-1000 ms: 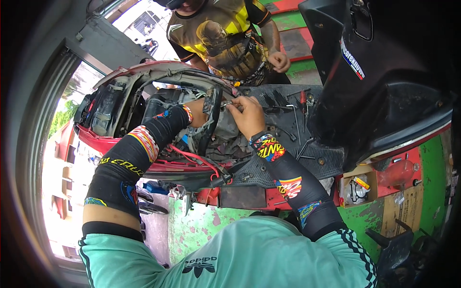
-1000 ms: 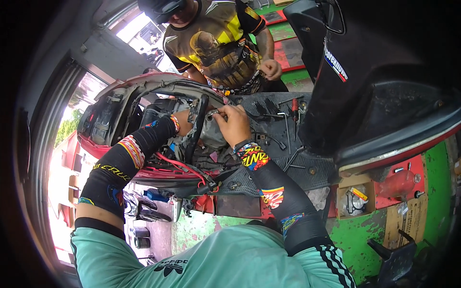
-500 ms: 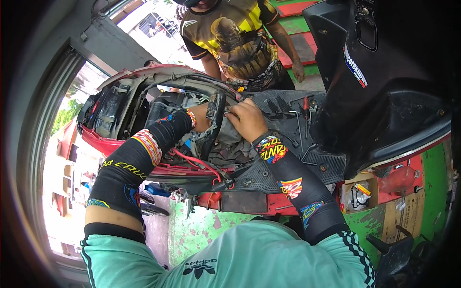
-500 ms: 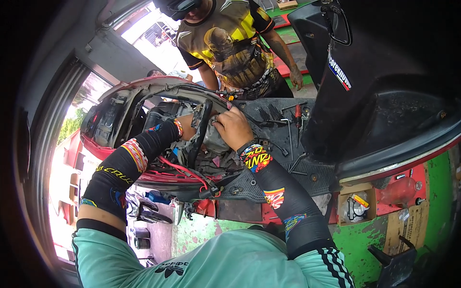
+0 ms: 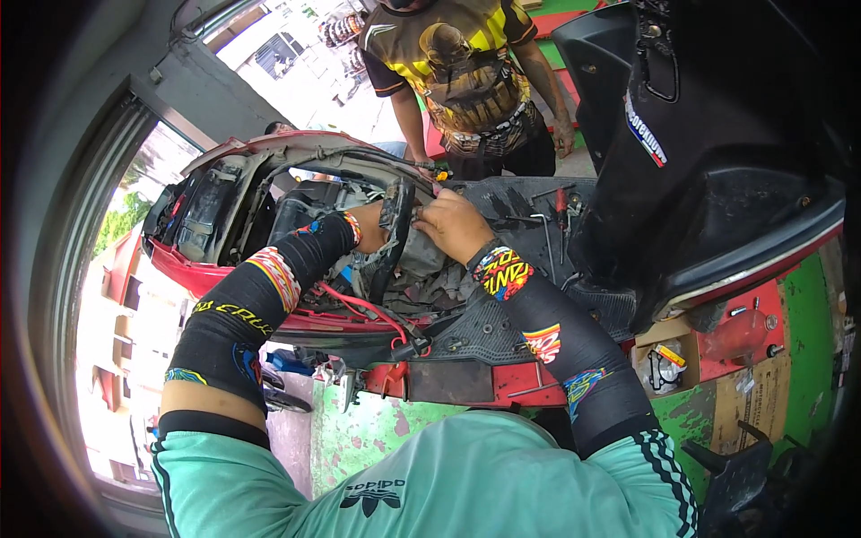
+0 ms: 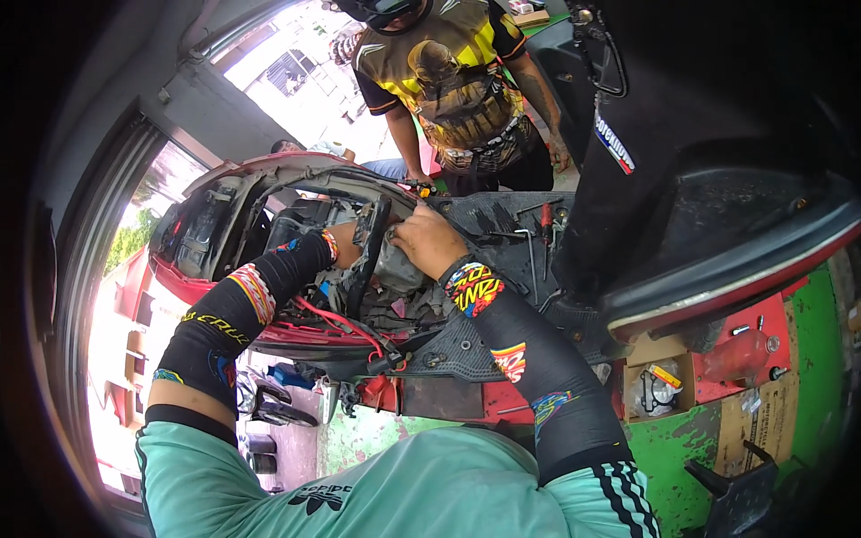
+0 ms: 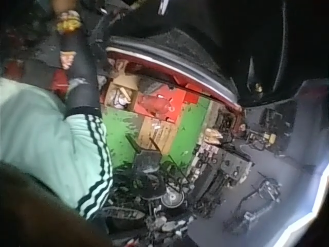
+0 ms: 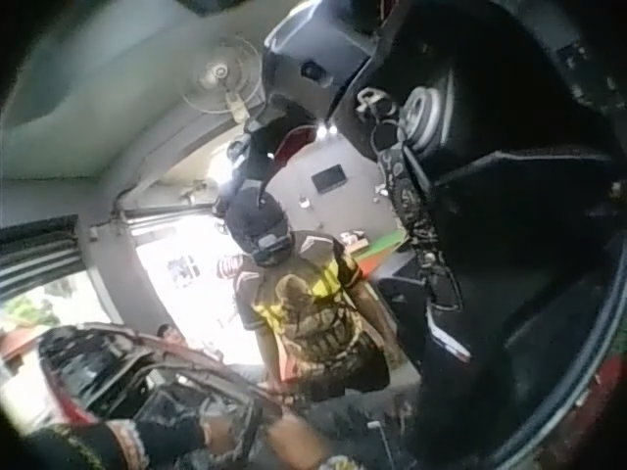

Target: Repairing and maintaining the internal engine and frame components of a motorcycle.

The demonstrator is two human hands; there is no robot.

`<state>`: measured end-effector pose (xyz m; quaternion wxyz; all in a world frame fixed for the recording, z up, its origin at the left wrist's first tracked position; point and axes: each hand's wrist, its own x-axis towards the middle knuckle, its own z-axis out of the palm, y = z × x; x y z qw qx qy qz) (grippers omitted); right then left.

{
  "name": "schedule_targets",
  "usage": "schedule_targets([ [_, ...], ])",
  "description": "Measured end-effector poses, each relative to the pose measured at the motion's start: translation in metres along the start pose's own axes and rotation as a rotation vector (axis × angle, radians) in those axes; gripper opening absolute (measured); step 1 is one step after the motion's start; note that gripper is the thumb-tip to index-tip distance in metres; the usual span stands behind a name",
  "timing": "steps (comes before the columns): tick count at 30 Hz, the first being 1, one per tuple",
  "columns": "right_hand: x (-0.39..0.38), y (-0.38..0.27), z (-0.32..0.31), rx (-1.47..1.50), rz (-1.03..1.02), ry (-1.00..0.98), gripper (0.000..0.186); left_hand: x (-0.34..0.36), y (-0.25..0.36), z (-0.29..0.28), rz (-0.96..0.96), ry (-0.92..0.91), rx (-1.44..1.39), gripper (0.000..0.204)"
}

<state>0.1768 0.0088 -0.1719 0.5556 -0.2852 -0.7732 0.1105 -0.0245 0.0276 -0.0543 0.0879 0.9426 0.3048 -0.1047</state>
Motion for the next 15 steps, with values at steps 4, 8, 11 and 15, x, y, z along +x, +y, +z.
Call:
schedule_targets([
  [4, -0.003, 0.000, -0.005, -0.025, -0.021, -0.042, 0.013, 0.001, 0.016, -0.014, -0.434, -0.193, -0.120, 0.064],
  [8, -0.001, -0.004, -0.005, 0.109, 0.094, -0.048, 0.015, 0.005, 0.012, -0.015, -0.225, -0.318, -0.146, 0.076],
  [11, 0.006, -0.010, -0.003, 0.021, 0.275, -0.138, 0.019, 0.007, 0.000, -0.003, -0.108, -0.193, -0.091, 0.076],
  [15, 0.005, -0.015, -0.003, -0.037, 0.284, -0.160, 0.026, 0.005, -0.008, 0.001, -0.213, -0.257, -0.125, 0.063],
])
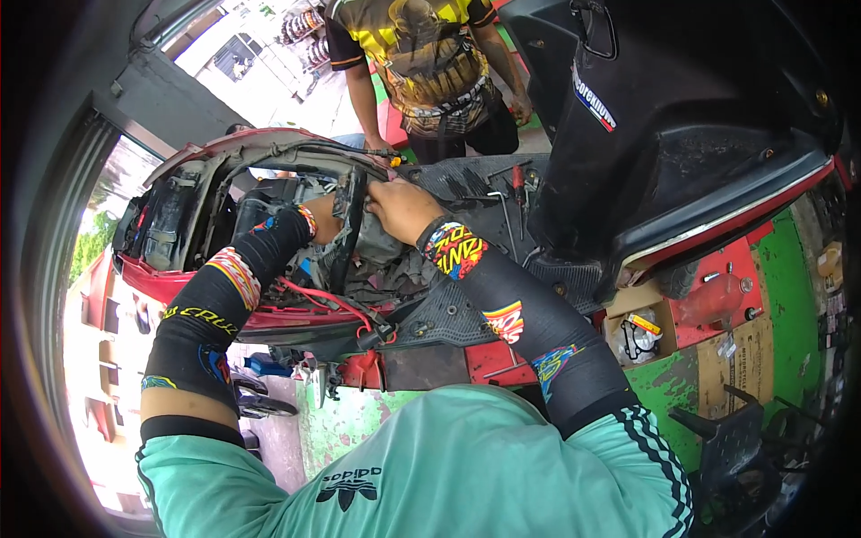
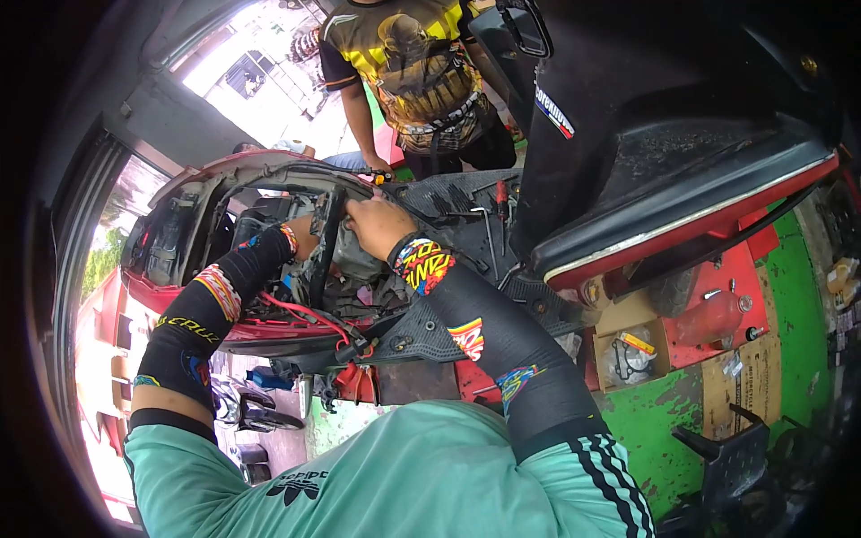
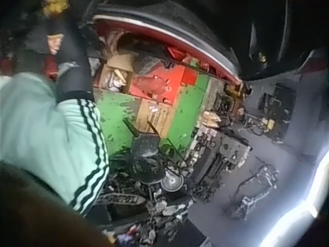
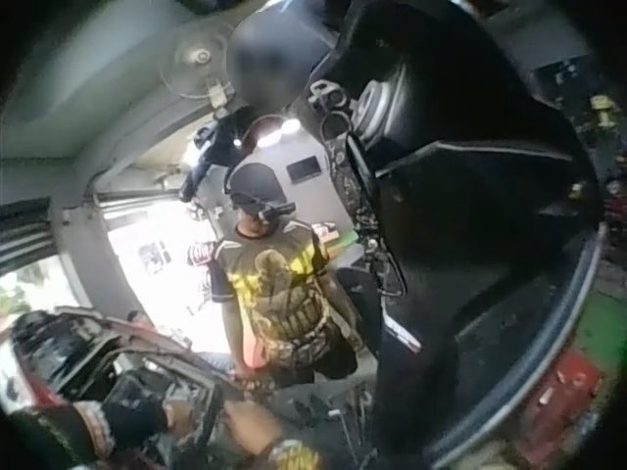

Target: Repairing and maintaining the internal engine and frame components of a motorcycle.

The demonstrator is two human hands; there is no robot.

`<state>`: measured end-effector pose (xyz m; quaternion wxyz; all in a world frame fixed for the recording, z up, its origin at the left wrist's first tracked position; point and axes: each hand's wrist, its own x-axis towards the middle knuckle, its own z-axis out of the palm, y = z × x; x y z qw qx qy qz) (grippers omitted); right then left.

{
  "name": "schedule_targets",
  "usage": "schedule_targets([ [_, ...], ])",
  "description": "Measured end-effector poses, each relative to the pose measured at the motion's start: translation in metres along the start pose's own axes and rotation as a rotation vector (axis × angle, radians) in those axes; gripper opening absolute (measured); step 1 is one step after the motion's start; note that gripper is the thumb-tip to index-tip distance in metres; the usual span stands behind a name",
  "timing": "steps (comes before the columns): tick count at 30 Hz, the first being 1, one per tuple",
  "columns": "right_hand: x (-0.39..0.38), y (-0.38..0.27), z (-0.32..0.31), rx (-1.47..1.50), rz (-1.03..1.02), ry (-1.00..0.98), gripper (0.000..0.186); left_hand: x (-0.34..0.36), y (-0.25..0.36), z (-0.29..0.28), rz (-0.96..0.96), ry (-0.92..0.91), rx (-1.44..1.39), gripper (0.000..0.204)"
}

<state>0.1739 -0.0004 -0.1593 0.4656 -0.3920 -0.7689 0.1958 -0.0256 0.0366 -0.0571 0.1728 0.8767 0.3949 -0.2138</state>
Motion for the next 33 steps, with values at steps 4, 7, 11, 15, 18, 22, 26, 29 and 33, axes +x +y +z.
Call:
schedule_targets([
  [4, -0.006, 0.006, -0.001, -0.060, -0.068, 0.143, 0.025, -0.009, 0.015, -0.009, 0.018, -0.034, -0.010, 0.047],
  [7, -0.006, 0.006, 0.006, 0.025, -0.072, 0.147, 0.020, -0.010, 0.030, -0.017, -0.165, -0.143, -0.001, 0.061],
  [11, -0.011, 0.001, 0.020, 0.023, 0.012, 0.240, 0.019, -0.014, 0.041, -0.019, 0.107, 0.025, -0.010, 0.079],
  [15, -0.014, 0.004, 0.024, 0.113, -0.045, 0.336, 0.018, -0.012, 0.033, -0.021, -0.277, -0.201, -0.064, 0.096],
  [18, -0.009, 0.010, 0.023, 0.185, -0.085, 0.292, 0.017, -0.007, 0.020, -0.006, 0.328, 0.258, 0.043, 0.072],
  [22, -0.008, 0.007, 0.025, 0.103, -0.084, 0.272, 0.022, -0.002, -0.003, 0.009, 0.096, 0.126, 0.163, 0.061],
  [26, -0.011, 0.004, 0.025, 0.186, -0.150, 0.400, 0.021, 0.000, -0.009, 0.010, 0.193, 0.145, 0.112, 0.063],
  [29, -0.008, 0.007, 0.024, 0.208, -0.117, 0.300, 0.018, 0.002, -0.003, 0.007, 0.386, 0.261, 0.080, 0.070],
  [33, -0.004, 0.007, 0.025, 0.081, -0.099, 0.308, 0.014, 0.000, -0.003, 0.006, 0.322, 0.188, 0.120, 0.071],
])
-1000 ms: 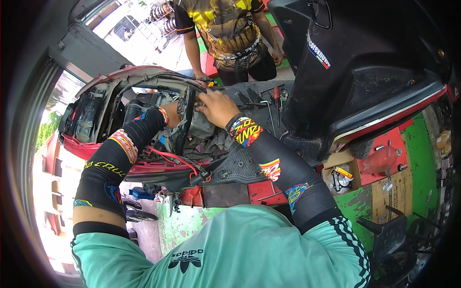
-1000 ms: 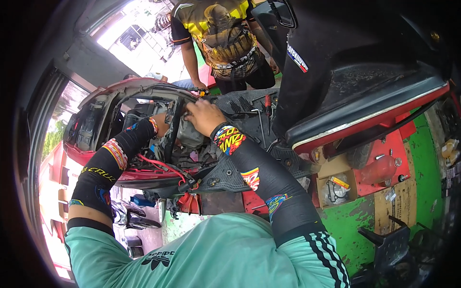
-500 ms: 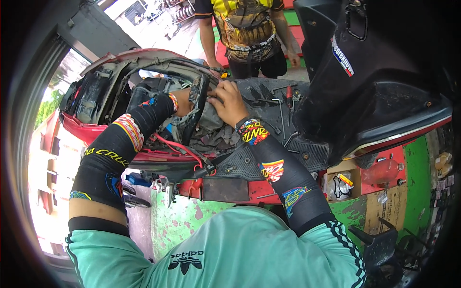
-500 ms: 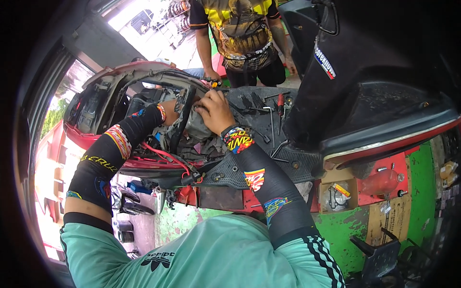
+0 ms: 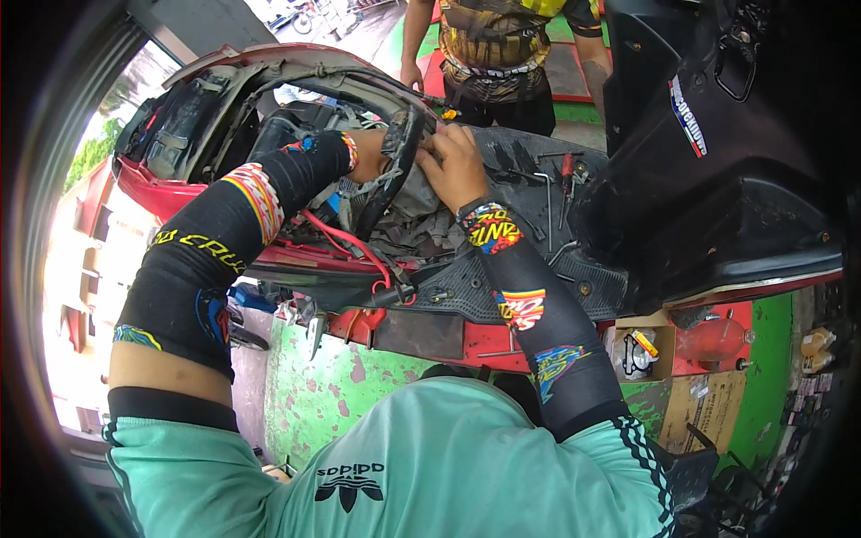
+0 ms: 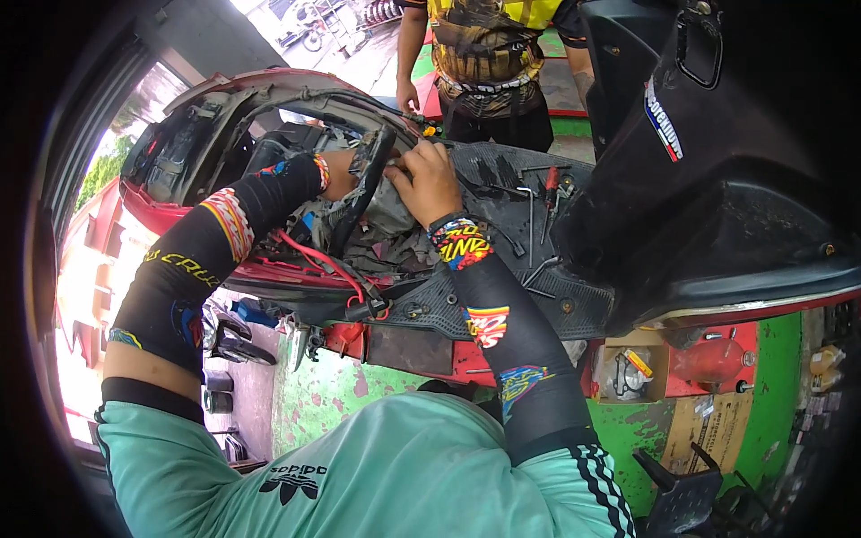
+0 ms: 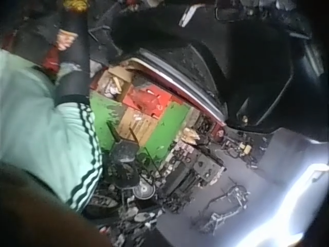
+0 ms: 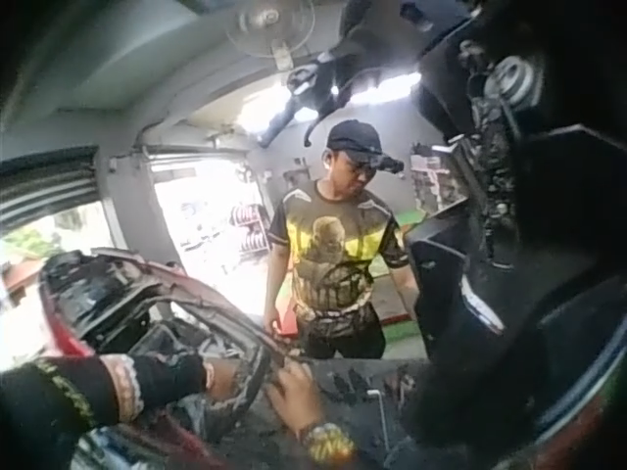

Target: Repairing and maintaining the internal engine and frame components of a motorcycle.

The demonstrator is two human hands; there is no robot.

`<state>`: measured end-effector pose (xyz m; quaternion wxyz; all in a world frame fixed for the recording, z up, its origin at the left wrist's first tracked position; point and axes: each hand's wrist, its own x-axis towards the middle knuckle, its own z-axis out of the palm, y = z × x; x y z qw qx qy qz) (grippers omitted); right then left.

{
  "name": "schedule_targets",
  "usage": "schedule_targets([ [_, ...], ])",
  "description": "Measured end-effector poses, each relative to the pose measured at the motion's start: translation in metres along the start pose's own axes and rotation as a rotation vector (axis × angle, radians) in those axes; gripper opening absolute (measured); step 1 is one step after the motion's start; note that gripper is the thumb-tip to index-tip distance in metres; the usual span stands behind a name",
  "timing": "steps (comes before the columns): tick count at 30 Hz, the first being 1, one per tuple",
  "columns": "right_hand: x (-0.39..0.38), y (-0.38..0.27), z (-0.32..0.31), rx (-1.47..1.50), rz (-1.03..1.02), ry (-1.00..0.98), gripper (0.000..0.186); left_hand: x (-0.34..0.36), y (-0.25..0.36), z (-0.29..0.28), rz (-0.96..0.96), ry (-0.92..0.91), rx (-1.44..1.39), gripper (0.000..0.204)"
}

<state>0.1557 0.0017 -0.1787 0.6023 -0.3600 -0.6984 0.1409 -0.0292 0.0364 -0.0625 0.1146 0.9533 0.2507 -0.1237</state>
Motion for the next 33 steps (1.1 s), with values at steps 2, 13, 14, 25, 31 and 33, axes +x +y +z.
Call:
schedule_targets([
  [2, 0.000, 0.000, -0.002, 0.018, -0.039, 0.019, 0.015, -0.002, -0.004, 0.003, -0.003, 0.079, -0.059, 0.059],
  [13, 0.001, 0.003, -0.002, 0.073, -0.095, 0.066, 0.021, -0.002, -0.007, 0.004, -0.231, -0.125, -0.050, 0.036],
  [14, 0.002, 0.003, -0.002, 0.064, -0.096, 0.055, 0.021, -0.002, -0.007, 0.003, -0.216, -0.136, -0.059, 0.038],
  [25, 0.003, -0.001, -0.004, -0.001, -0.016, -0.051, 0.018, -0.002, -0.021, 0.013, -0.162, -0.092, 0.026, 0.041],
  [31, 0.002, 0.003, -0.006, 0.005, -0.067, -0.016, 0.020, 0.000, -0.008, 0.008, -0.120, -0.047, 0.038, 0.042],
  [33, 0.002, 0.003, -0.007, 0.033, -0.107, -0.002, 0.021, 0.001, -0.006, 0.007, -0.052, -0.012, 0.055, 0.042],
])
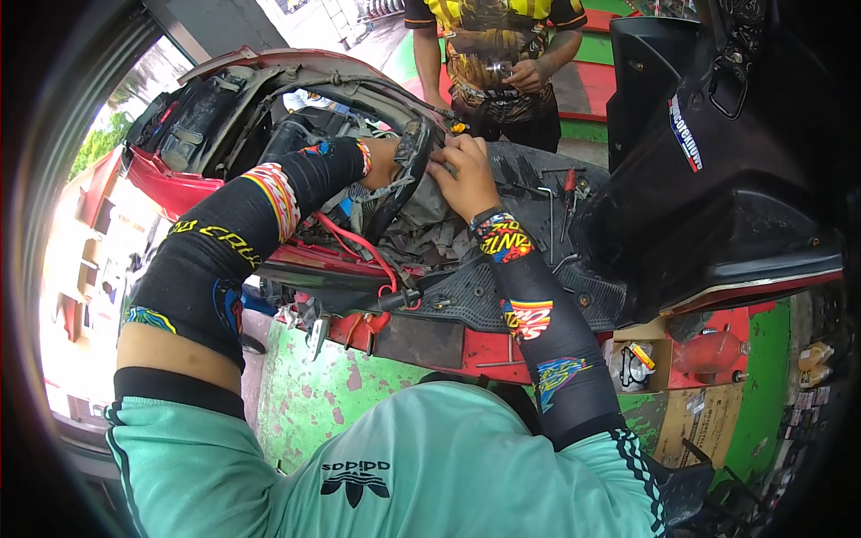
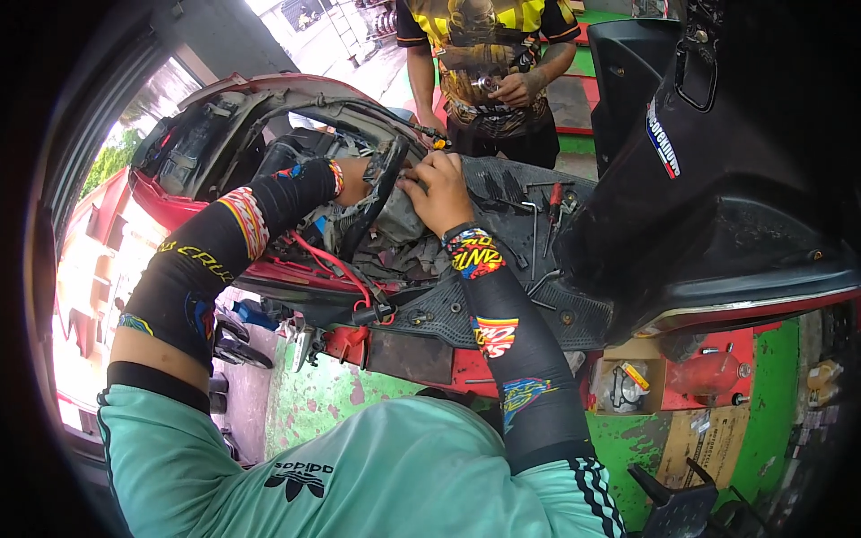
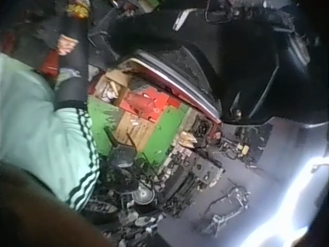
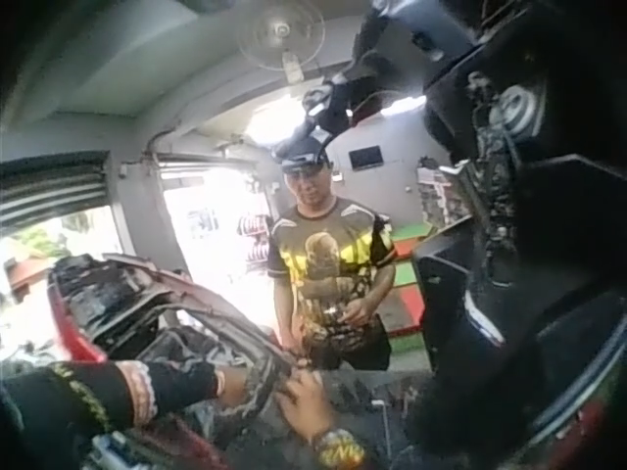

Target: Repairing and maintaining the internal engine and frame components of a motorcycle.

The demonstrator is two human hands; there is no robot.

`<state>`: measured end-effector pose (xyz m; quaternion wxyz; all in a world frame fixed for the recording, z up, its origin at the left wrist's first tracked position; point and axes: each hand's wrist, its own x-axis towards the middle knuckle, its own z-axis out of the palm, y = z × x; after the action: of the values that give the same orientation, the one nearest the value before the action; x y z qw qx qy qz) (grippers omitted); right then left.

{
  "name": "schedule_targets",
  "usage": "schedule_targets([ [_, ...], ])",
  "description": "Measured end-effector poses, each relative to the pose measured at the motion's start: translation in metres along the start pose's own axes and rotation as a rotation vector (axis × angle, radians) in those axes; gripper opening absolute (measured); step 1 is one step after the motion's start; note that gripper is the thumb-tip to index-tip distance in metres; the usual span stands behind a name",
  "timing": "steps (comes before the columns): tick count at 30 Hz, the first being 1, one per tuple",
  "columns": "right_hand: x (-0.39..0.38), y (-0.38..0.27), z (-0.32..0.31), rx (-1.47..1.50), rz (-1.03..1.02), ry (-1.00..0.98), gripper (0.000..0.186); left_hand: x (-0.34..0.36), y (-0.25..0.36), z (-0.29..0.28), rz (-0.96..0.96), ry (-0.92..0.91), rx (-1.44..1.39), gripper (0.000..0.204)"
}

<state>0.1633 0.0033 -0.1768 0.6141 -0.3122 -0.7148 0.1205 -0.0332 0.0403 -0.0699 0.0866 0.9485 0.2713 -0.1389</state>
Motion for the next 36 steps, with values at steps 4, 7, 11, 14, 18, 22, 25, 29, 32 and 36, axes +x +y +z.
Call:
schedule_targets([
  [4, 0.001, -0.003, -0.004, -0.058, 0.089, -0.064, 0.025, 0.000, -0.001, -0.002, -0.152, -0.160, -0.118, 0.050],
  [7, 0.001, -0.005, -0.005, 0.033, 0.041, -0.017, 0.023, -0.001, -0.004, 0.001, 0.032, 0.049, -0.045, 0.050],
  [11, 0.001, -0.007, -0.002, 0.005, 0.086, -0.005, 0.020, 0.002, -0.012, 0.004, -0.079, -0.139, -0.135, 0.106],
  [14, 0.001, -0.007, -0.003, -0.069, 0.084, -0.002, 0.017, 0.000, -0.014, 0.007, -0.070, -0.102, -0.025, 0.071],
  [18, 0.003, -0.007, -0.002, -0.012, 0.033, 0.015, 0.017, 0.001, -0.009, 0.003, -0.145, -0.127, -0.045, 0.036],
  [22, 0.005, -0.005, 0.000, -0.093, 0.099, -0.028, 0.019, 0.000, -0.002, -0.002, -0.194, -0.185, -0.084, 0.035],
  [25, 0.002, -0.003, -0.004, 0.012, -0.004, 0.028, 0.020, -0.004, -0.001, -0.001, -0.061, 0.007, -0.027, 0.033],
  [29, 0.003, -0.002, 0.001, -0.038, 0.106, -0.014, 0.019, -0.002, -0.006, 0.002, -0.203, -0.134, -0.030, 0.032],
  [32, 0.001, -0.002, 0.001, -0.047, 0.076, 0.021, 0.019, 0.000, -0.005, -0.001, -0.274, -0.187, -0.072, 0.035],
  [36, 0.000, -0.001, 0.002, 0.045, -0.018, 0.036, 0.022, -0.003, 0.008, -0.007, 0.015, 0.076, -0.096, 0.046],
])
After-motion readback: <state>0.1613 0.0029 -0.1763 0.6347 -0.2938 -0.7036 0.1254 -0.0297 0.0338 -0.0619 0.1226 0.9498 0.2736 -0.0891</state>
